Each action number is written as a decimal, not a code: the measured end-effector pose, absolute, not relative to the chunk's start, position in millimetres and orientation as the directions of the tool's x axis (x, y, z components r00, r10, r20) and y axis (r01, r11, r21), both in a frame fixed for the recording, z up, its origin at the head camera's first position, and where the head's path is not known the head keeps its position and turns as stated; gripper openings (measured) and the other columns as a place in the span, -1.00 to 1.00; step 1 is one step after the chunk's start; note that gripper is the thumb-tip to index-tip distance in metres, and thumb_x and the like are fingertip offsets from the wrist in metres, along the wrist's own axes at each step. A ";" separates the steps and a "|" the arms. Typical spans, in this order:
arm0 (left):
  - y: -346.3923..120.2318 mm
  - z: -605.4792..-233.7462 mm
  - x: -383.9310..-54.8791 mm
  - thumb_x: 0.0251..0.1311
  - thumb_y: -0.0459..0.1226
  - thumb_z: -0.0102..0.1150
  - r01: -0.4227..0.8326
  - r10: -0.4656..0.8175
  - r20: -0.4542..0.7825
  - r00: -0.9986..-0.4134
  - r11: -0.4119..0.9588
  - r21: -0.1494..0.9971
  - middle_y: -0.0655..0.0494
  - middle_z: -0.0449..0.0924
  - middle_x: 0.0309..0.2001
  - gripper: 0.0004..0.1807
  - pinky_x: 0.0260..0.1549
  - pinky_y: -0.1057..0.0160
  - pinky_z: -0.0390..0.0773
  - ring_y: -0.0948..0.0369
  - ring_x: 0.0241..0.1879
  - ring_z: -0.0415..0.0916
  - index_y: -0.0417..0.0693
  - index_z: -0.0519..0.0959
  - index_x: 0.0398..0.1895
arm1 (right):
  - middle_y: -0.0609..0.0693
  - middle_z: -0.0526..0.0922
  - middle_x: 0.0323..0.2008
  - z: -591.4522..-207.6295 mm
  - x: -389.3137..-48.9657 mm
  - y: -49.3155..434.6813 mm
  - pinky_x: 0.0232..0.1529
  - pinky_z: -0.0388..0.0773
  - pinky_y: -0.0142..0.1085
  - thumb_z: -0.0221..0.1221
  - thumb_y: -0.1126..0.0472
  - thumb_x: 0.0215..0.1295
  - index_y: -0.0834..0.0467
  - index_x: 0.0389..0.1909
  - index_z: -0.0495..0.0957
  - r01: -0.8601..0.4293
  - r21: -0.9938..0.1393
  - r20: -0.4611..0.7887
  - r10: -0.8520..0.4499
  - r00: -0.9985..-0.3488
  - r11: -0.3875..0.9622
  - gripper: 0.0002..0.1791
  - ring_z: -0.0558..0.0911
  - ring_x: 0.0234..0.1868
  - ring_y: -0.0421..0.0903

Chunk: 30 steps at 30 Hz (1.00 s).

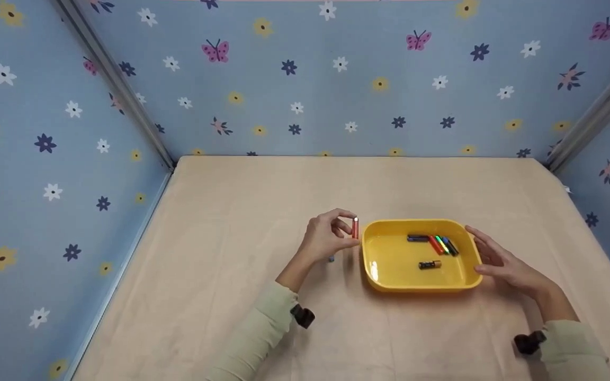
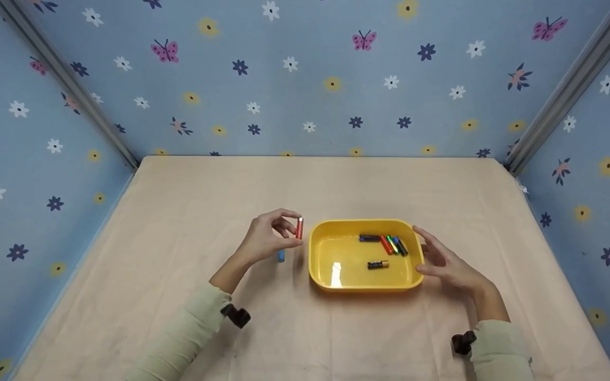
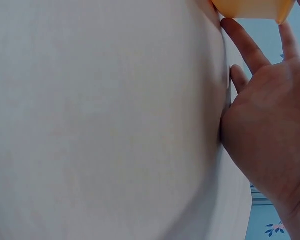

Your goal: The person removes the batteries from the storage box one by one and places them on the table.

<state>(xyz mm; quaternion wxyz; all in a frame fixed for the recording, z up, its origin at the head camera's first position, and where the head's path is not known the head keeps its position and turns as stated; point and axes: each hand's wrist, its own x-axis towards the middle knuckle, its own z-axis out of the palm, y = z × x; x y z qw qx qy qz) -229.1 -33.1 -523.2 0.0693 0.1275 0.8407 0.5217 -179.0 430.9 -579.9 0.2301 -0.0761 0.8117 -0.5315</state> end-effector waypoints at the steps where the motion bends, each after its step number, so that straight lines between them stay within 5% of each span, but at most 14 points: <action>1: -36.3 -524.2 -229.2 0.17 -0.35 0.72 0.142 0.284 0.018 -0.959 0.424 0.894 -0.06 0.89 -0.13 -0.42 -0.20 0.43 0.66 0.32 -0.28 0.61 0.04 0.75 0.28 | 0.15 -0.34 0.90 -579.9 -179.2 430.6 0.68 -0.17 0.49 0.29 0.14 0.59 -0.31 0.89 -0.23 0.117 -0.896 -0.291 -0.368 -0.883 0.428 0.12 -0.31 0.85 0.46; 11: -66.5 -530.5 -229.1 0.20 -0.36 0.70 0.120 0.274 0.006 -0.962 0.400 0.909 -0.14 0.87 -0.10 -0.42 -0.21 0.43 0.59 0.29 -0.26 0.60 -0.02 0.74 0.31 | 0.16 -0.27 0.91 -578.8 -179.9 432.9 0.71 0.02 0.30 0.24 0.12 0.66 -0.32 0.89 -0.22 0.086 -0.866 -0.296 -0.365 -0.883 0.493 0.05 -0.14 0.88 0.36; 30: -97.0 -559.6 -224.5 0.16 -0.41 0.70 0.086 0.259 -0.024 -0.965 0.404 0.911 -0.09 0.87 -0.15 -0.41 -0.25 0.45 0.58 0.31 -0.28 0.61 -0.08 0.74 0.29 | 0.24 -0.38 0.89 -580.2 -180.3 432.4 0.65 -0.28 0.63 0.28 0.19 0.63 -0.29 0.89 -0.21 0.119 -0.900 -0.290 -0.372 -0.882 0.419 0.09 -0.34 0.83 0.54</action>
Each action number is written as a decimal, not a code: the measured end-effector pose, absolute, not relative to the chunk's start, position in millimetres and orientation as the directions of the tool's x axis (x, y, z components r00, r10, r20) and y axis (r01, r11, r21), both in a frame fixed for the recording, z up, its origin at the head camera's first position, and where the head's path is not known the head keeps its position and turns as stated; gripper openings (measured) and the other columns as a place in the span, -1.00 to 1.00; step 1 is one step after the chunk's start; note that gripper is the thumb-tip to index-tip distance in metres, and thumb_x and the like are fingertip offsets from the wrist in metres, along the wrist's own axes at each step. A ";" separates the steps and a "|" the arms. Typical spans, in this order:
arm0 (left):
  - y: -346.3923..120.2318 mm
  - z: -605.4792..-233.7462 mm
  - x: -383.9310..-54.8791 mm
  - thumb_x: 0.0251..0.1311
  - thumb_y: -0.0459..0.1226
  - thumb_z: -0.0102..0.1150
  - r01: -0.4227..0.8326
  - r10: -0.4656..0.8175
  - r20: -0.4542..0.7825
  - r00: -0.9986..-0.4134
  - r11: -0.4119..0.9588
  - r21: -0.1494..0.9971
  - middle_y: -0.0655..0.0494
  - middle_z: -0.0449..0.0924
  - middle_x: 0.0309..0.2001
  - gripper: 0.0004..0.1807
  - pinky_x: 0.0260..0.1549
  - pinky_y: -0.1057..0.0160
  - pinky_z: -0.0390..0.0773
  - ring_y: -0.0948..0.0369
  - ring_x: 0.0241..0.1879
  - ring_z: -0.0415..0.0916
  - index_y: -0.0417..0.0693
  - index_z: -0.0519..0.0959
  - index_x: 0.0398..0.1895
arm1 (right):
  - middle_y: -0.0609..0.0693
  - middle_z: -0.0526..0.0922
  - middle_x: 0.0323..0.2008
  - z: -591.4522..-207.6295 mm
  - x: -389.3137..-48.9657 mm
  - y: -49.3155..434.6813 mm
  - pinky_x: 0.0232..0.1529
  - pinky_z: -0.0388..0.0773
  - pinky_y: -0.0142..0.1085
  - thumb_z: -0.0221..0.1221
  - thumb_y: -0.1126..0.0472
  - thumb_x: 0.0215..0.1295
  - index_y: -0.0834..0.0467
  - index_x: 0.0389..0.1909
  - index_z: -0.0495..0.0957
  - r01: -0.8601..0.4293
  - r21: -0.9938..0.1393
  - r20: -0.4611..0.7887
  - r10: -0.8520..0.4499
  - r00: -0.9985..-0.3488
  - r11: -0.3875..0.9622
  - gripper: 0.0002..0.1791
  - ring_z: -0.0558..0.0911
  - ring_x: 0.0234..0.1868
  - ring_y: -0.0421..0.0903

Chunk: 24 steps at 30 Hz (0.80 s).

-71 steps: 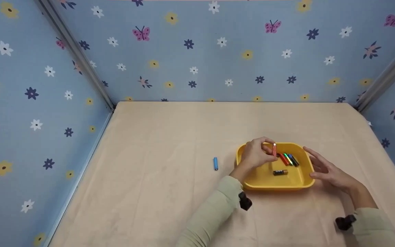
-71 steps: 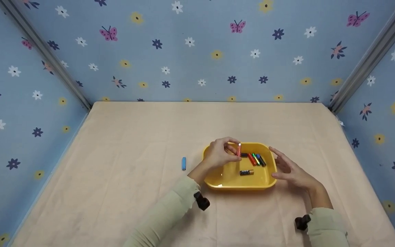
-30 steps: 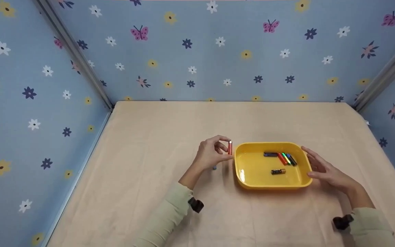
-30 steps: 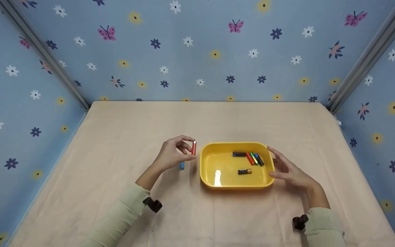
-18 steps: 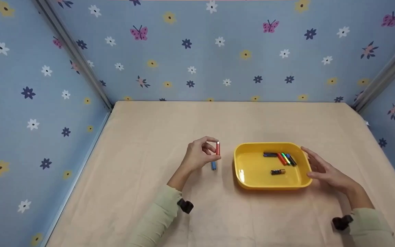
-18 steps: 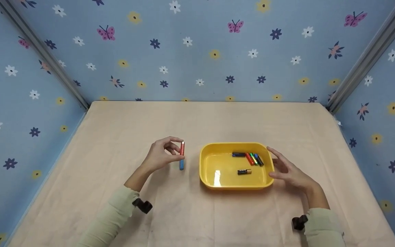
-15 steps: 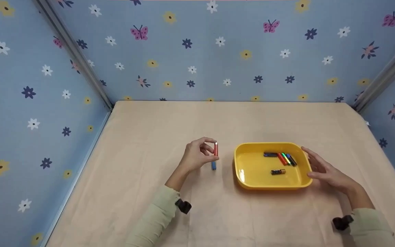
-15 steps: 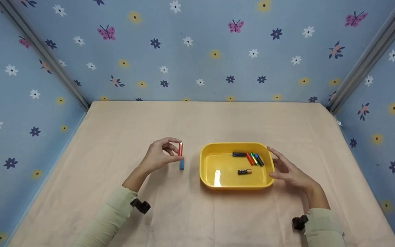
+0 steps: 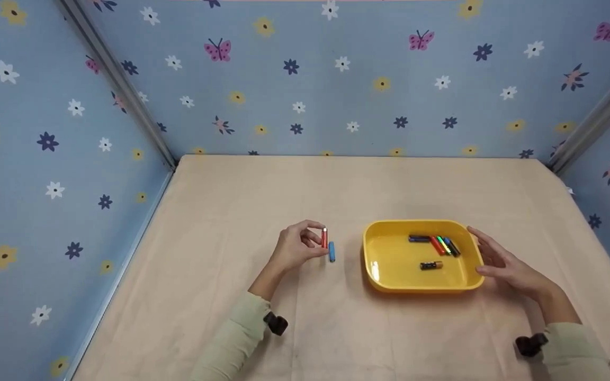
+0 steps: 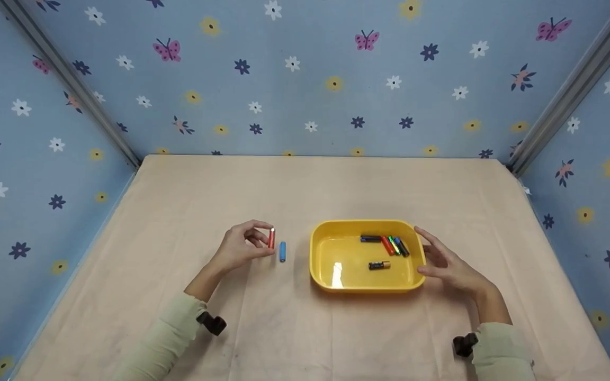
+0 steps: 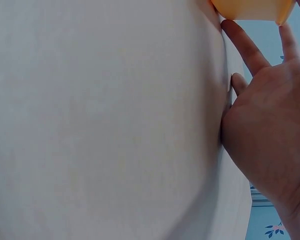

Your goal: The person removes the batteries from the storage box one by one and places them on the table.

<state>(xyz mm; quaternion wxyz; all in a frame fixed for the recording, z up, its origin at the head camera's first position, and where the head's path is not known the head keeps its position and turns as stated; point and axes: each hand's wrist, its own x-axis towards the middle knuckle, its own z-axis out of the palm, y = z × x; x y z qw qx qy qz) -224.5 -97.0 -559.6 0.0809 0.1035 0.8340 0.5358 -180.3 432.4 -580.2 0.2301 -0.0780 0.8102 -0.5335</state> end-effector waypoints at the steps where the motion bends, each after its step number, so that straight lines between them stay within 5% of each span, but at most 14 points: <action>1: -96.9 -562.0 -224.1 0.16 -0.41 0.70 0.080 0.260 -0.032 -0.965 0.405 0.911 -0.08 0.87 -0.16 -0.41 -0.25 0.44 0.58 0.31 -0.28 0.61 -0.08 0.74 0.29 | 0.24 -0.37 0.89 -580.0 -180.1 432.6 0.65 -0.27 0.63 0.28 0.18 0.62 -0.30 0.89 -0.21 0.119 -0.898 -0.291 -0.370 -0.883 0.423 0.10 -0.33 0.83 0.54; 4: -96.1 -569.0 -223.3 0.17 -0.40 0.70 0.067 0.261 -0.045 -0.964 0.405 0.912 -0.07 0.86 -0.15 -0.42 -0.25 0.44 0.59 0.31 -0.28 0.61 -0.07 0.73 0.29 | 0.22 -0.34 0.89 -579.6 -179.5 433.5 0.68 -0.21 0.55 0.27 0.16 0.63 -0.31 0.89 -0.21 0.107 -0.892 -0.288 -0.370 -0.883 0.438 0.09 -0.27 0.85 0.49; 7: -95.9 -575.9 -223.1 0.17 -0.40 0.70 0.076 0.260 -0.035 -0.965 0.403 0.912 -0.11 0.87 -0.15 -0.42 -0.25 0.46 0.60 0.31 -0.29 0.63 -0.11 0.73 0.28 | 0.20 -0.29 0.90 -580.1 -179.0 434.7 0.80 0.13 0.01 0.25 0.16 0.64 -0.30 0.89 -0.20 0.084 -0.887 -0.275 -0.373 -0.886 0.454 0.06 -0.05 0.92 0.03; 9: -96.4 -580.9 -223.2 0.17 -0.41 0.70 0.083 0.260 -0.028 -0.965 0.405 0.911 -0.14 0.87 -0.16 -0.42 -0.25 0.47 0.61 0.31 -0.29 0.64 -0.14 0.72 0.27 | 0.19 -0.28 0.90 -580.6 -178.7 435.2 0.64 0.26 -0.40 0.24 0.17 0.65 -0.29 0.89 -0.19 0.077 -0.891 -0.268 -0.381 -0.885 0.448 0.05 0.07 0.83 -0.34; 12: -98.5 -589.5 -224.5 0.16 -0.39 0.71 0.089 0.262 -0.023 -0.965 0.410 0.908 -0.16 0.88 -0.16 -0.43 -0.24 0.43 0.62 0.29 -0.29 0.65 -0.18 0.72 0.26 | 0.16 -0.28 0.90 -580.7 -178.1 434.8 0.38 0.26 -0.67 0.24 0.16 0.65 -0.29 0.89 -0.19 0.083 -0.892 -0.272 -0.381 -0.883 0.445 0.05 0.08 0.82 -0.36; 14: -101.1 -602.0 -228.4 0.16 -0.37 0.72 0.100 0.264 -0.015 -0.965 0.416 0.904 -0.11 0.88 -0.18 -0.43 -0.25 0.38 0.64 0.26 -0.30 0.66 -0.17 0.72 0.25 | 0.16 -0.29 0.91 -580.0 -177.9 433.7 0.55 0.28 -0.51 0.25 0.14 0.64 -0.31 0.89 -0.20 0.090 -0.887 -0.282 -0.378 -0.882 0.453 0.06 -0.04 0.91 0.00; 17: -104.7 -626.8 -238.3 0.13 -0.30 0.76 0.106 0.264 -0.010 -0.964 0.420 0.901 0.08 0.87 -0.24 -0.44 -0.26 0.37 0.65 0.29 -0.32 0.67 -0.06 0.75 0.22 | 0.17 -0.32 0.90 -579.0 -178.0 432.2 0.80 0.09 0.07 0.26 0.14 0.63 -0.31 0.89 -0.21 0.104 -0.885 -0.293 -0.369 -0.882 0.454 0.08 -0.24 0.86 0.46; 20: -104.4 -642.4 -245.0 0.09 -0.25 0.78 0.091 0.253 -0.029 -0.967 0.453 0.887 0.24 0.86 -0.26 -0.43 -0.27 0.38 0.64 0.33 -0.34 0.68 0.06 0.77 0.20 | 0.20 -0.36 0.90 -578.7 -178.0 431.7 0.68 -0.21 0.54 0.27 0.15 0.62 -0.28 0.89 -0.21 0.116 -0.896 -0.291 -0.369 -0.883 0.429 0.09 -0.31 0.83 0.52; 24: -96.8 -615.8 -231.8 0.10 -0.29 0.76 0.039 0.222 -0.094 -0.971 0.526 0.849 0.12 0.90 -0.20 -0.42 -0.21 0.29 0.64 0.29 -0.32 0.70 0.02 0.77 0.24 | 0.21 -0.36 0.89 -578.9 -177.9 431.9 0.67 -0.23 0.58 0.26 0.16 0.63 -0.28 0.89 -0.21 0.118 -0.897 -0.291 -0.371 -0.882 0.425 0.08 -0.31 0.83 0.52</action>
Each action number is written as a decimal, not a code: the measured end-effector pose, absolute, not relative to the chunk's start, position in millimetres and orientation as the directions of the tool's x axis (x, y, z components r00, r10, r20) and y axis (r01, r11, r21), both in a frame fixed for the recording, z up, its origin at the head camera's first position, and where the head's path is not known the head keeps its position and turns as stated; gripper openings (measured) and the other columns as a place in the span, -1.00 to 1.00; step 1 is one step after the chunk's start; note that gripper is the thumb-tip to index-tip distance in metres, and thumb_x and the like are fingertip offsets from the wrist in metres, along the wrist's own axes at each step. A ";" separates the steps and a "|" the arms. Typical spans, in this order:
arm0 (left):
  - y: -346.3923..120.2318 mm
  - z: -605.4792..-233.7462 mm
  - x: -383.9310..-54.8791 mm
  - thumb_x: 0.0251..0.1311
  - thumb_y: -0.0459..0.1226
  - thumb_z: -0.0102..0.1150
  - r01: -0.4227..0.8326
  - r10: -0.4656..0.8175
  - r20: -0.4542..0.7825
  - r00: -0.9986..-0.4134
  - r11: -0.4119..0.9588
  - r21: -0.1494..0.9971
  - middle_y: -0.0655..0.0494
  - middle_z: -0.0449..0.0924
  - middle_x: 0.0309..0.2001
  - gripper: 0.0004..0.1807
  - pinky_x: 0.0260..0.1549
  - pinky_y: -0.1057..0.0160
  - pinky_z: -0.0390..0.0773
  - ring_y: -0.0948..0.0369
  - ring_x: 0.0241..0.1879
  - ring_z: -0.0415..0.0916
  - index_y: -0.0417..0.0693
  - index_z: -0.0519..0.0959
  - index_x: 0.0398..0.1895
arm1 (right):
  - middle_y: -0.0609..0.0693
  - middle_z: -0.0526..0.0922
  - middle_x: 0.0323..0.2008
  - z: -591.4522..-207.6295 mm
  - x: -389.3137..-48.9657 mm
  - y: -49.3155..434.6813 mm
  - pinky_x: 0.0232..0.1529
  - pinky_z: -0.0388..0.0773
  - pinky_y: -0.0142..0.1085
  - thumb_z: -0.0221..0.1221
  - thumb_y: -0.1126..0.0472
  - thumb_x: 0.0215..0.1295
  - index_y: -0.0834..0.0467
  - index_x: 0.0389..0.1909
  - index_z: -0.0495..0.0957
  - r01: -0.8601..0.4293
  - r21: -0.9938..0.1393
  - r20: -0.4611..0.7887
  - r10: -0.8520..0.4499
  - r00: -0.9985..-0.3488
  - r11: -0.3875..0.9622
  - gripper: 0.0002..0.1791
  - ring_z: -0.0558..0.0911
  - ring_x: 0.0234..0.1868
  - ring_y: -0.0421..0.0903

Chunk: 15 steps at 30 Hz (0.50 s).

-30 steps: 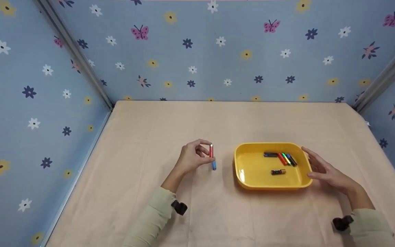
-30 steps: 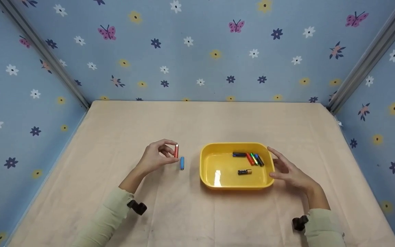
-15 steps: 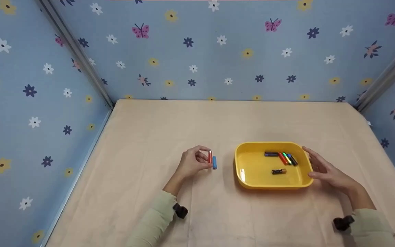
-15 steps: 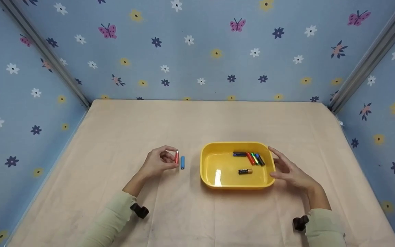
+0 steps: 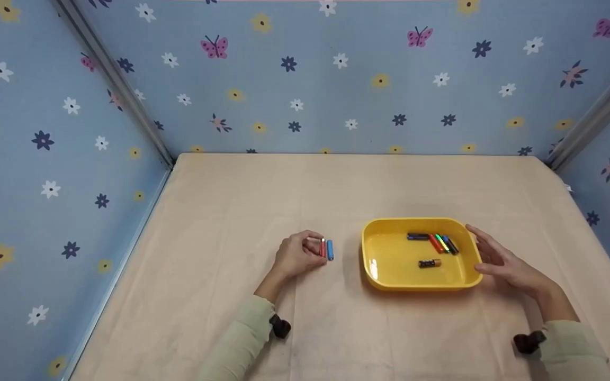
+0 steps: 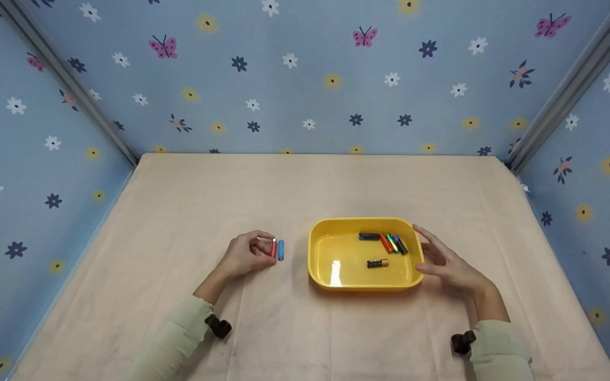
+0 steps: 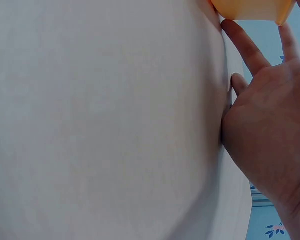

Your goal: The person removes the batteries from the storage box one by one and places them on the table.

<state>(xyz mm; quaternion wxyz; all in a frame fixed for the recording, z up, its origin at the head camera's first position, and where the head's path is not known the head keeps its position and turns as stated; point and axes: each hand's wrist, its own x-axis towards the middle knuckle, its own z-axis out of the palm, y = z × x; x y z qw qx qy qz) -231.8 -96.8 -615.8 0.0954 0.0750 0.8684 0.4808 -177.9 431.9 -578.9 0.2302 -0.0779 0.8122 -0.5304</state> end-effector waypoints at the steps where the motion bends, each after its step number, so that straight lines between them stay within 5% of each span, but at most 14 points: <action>1: -94.9 -608.8 -228.2 0.11 -0.30 0.75 0.029 0.213 -0.104 -0.971 0.543 0.839 0.08 0.91 -0.18 -0.42 -0.19 0.26 0.65 0.27 -0.30 0.72 0.00 0.77 0.24 | 0.22 -0.36 0.89 -578.9 -178.1 432.0 0.67 -0.23 0.57 0.26 0.16 0.64 -0.28 0.89 -0.21 0.116 -0.897 -0.291 -0.372 -0.882 0.426 0.08 -0.31 0.83 0.52; 5: -91.6 -599.1 -223.3 0.13 -0.27 0.76 0.028 0.198 -0.110 -0.974 0.586 0.810 0.11 0.87 -0.20 -0.42 -0.14 0.24 0.61 0.29 -0.27 0.69 0.00 0.78 0.25 | 0.19 -0.34 0.90 -578.0 -178.6 433.1 0.81 0.02 0.16 0.25 0.15 0.65 -0.31 0.89 -0.21 0.108 -0.886 -0.296 -0.371 -0.880 0.452 0.07 -0.28 0.84 0.50; 10: -93.5 -609.5 -227.8 0.11 -0.20 0.77 0.075 0.214 -0.070 -0.974 0.603 0.794 0.16 0.82 -0.27 -0.42 -0.16 0.17 0.64 0.24 -0.25 0.68 0.04 0.80 0.24 | 0.17 -0.31 0.90 -577.9 -179.1 434.0 0.74 0.13 -0.02 0.24 0.14 0.66 -0.32 0.89 -0.21 0.087 -0.880 -0.288 -0.378 -0.880 0.467 0.05 -0.21 0.86 0.44; 12: -94.3 -616.1 -230.6 0.09 -0.16 0.79 0.088 0.214 -0.056 -0.975 0.609 0.788 0.22 0.80 -0.30 -0.41 -0.14 0.17 0.66 0.27 -0.25 0.68 0.08 0.81 0.24 | 0.18 -0.29 0.90 -579.0 -179.1 434.3 0.73 0.17 -0.08 0.24 0.16 0.66 -0.30 0.89 -0.19 0.079 -0.886 -0.274 -0.381 -0.883 0.456 0.05 -0.09 0.92 0.13; 15: -93.9 -618.8 -232.2 0.05 -0.12 0.82 0.077 0.199 -0.063 -0.978 0.622 0.780 0.29 0.78 -0.32 -0.38 -0.09 0.17 0.70 0.33 -0.24 0.68 0.13 0.81 0.23 | 0.19 -0.29 0.90 -581.5 -179.3 435.0 0.54 0.29 -0.51 0.23 0.19 0.67 -0.27 0.89 -0.19 0.072 -0.901 -0.256 -0.390 -0.885 0.428 0.04 0.11 0.76 -0.53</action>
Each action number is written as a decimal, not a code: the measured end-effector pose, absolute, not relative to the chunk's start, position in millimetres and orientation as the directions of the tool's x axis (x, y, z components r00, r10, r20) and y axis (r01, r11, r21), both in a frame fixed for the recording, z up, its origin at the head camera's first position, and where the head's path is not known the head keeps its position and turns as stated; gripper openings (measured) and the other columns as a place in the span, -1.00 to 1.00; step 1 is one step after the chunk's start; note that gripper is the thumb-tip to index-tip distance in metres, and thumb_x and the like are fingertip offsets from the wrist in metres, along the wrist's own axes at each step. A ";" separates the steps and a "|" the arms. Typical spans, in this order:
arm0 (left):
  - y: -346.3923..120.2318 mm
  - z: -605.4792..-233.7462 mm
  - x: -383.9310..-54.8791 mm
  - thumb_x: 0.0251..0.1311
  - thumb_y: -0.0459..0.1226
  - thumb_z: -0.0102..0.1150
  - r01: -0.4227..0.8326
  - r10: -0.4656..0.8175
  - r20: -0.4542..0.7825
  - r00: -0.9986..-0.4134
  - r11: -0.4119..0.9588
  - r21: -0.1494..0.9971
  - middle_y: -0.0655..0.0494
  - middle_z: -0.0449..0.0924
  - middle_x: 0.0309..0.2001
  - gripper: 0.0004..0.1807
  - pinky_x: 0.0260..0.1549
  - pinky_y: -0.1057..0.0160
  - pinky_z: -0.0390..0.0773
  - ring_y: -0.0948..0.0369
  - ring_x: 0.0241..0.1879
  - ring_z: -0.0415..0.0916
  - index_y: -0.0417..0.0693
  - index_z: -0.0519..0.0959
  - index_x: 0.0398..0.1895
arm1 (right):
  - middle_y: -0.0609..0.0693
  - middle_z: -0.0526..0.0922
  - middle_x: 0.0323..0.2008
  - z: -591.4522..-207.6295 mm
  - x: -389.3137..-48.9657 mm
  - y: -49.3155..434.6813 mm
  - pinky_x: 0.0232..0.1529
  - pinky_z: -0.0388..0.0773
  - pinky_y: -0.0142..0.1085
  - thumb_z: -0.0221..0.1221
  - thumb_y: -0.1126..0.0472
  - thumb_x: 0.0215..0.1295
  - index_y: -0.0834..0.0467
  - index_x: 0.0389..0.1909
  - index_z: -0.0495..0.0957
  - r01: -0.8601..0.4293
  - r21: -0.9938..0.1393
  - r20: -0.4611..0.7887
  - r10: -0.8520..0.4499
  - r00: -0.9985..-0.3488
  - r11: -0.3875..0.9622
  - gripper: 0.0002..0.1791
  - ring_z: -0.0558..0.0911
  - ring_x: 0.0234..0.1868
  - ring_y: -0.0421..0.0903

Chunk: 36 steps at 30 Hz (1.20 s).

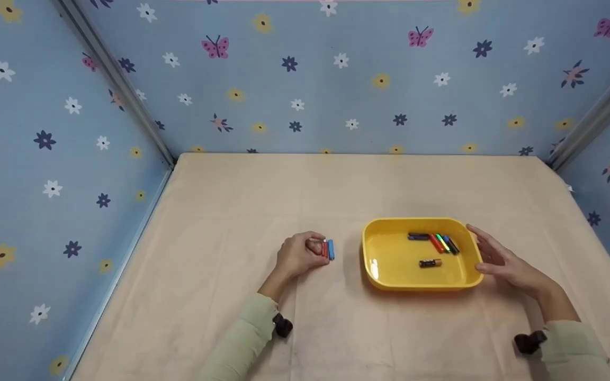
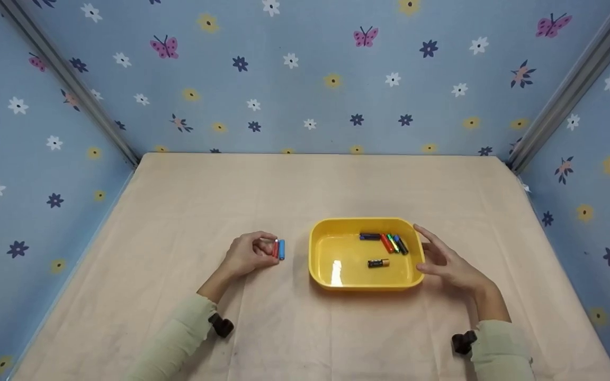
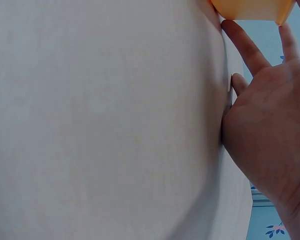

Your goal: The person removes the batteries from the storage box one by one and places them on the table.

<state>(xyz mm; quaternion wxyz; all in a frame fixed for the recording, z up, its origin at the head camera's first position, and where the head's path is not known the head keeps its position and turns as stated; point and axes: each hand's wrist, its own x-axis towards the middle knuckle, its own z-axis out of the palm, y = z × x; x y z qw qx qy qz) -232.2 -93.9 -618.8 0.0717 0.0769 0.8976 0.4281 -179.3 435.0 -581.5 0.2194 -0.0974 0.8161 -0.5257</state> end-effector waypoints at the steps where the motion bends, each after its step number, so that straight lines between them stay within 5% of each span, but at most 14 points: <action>1: -93.7 -619.1 -232.3 0.05 -0.11 0.82 0.077 0.198 -0.062 -0.978 0.624 0.778 0.30 0.78 -0.32 -0.38 -0.06 0.15 0.71 0.33 -0.23 0.69 0.13 0.81 0.23 | 0.19 -0.29 0.90 -582.0 -179.4 435.3 0.43 0.27 -0.63 0.22 0.19 0.67 -0.27 0.89 -0.19 0.071 -0.903 -0.252 -0.390 -0.886 0.424 0.04 0.14 0.66 -0.69; 3: -92.7 -614.4 -230.6 0.05 -0.12 0.82 0.071 0.194 -0.067 -0.979 0.623 0.779 0.27 0.79 -0.32 -0.39 0.00 0.09 0.74 0.30 -0.21 0.72 0.11 0.81 0.23 | 0.19 -0.30 0.90 -582.5 -179.5 435.5 0.37 0.27 -0.70 0.22 0.21 0.67 -0.27 0.90 -0.19 0.074 -0.910 -0.249 -0.394 -0.885 0.409 0.04 0.13 0.61 -0.74; 6: -93.6 -616.2 -229.7 0.08 -0.11 0.80 0.099 0.208 -0.039 -0.977 0.612 0.785 0.24 0.78 -0.32 -0.41 0.00 0.07 0.73 0.24 -0.21 0.72 0.10 0.81 0.22 | 0.16 -0.31 0.90 -581.5 -179.3 435.4 0.35 0.26 -0.71 0.22 0.19 0.67 -0.29 0.89 -0.19 0.079 -0.905 -0.258 -0.391 -0.883 0.419 0.04 0.05 0.83 -0.36; 8: -93.8 -613.9 -228.1 0.10 -0.13 0.80 0.107 0.216 -0.034 -0.976 0.611 0.784 0.24 0.77 -0.32 -0.41 -0.03 0.09 0.72 0.23 -0.22 0.72 0.09 0.81 0.22 | 0.14 -0.31 0.91 -581.1 -179.5 435.4 0.35 0.26 -0.71 0.23 0.19 0.67 -0.30 0.89 -0.19 0.085 -0.904 -0.264 -0.392 -0.881 0.419 0.04 0.02 0.86 -0.28; 14: -93.3 -602.4 -222.6 0.13 -0.24 0.75 0.067 0.226 -0.091 -0.970 0.609 0.790 0.18 0.80 -0.27 -0.38 -0.13 0.23 0.62 0.29 -0.27 0.66 0.03 0.78 0.31 | 0.15 -0.31 0.91 -581.9 -180.4 436.3 0.34 0.26 -0.72 0.24 0.23 0.64 -0.22 0.90 -0.18 0.073 -0.927 -0.236 -0.422 -0.875 0.367 0.05 0.17 0.45 -0.86; 18: -94.9 -599.2 -222.2 0.17 -0.27 0.71 0.073 0.255 -0.106 -0.961 0.604 0.794 0.08 0.83 -0.19 -0.35 -0.11 0.20 0.67 0.27 -0.27 0.69 0.00 0.75 0.37 | 0.10 -0.29 0.91 -582.5 -180.0 437.5 0.36 0.25 -0.72 0.24 0.25 0.63 -0.17 0.90 -0.17 0.063 -0.936 -0.218 -0.431 -0.875 0.346 0.05 0.20 0.45 -0.87; 26: -98.5 -612.8 -230.8 0.17 -0.20 0.71 0.125 0.304 -0.069 -0.950 0.575 0.809 0.25 0.71 -0.30 -0.27 -0.16 0.27 0.61 0.31 -0.32 0.58 -0.02 0.67 0.44 | -0.02 -0.20 0.92 -582.2 -179.9 437.8 0.39 0.26 -0.71 0.23 0.27 0.64 -0.12 0.90 -0.17 0.021 -0.943 -0.179 -0.452 -0.874 0.334 0.05 0.22 0.50 -0.83; 36: -72.0 -553.9 -216.8 0.34 -0.18 0.60 0.275 0.425 -0.015 -0.905 0.611 0.742 -0.11 0.78 -0.14 -0.38 -0.21 0.35 0.47 0.33 -0.31 0.51 -0.12 0.66 0.42 | -0.46 -0.02 0.79 -584.3 -178.2 441.1 0.42 0.27 -0.72 0.20 0.35 0.63 -0.04 0.90 -0.17 -0.009 -0.954 -0.139 -0.469 -0.872 0.299 0.04 0.25 0.54 -0.77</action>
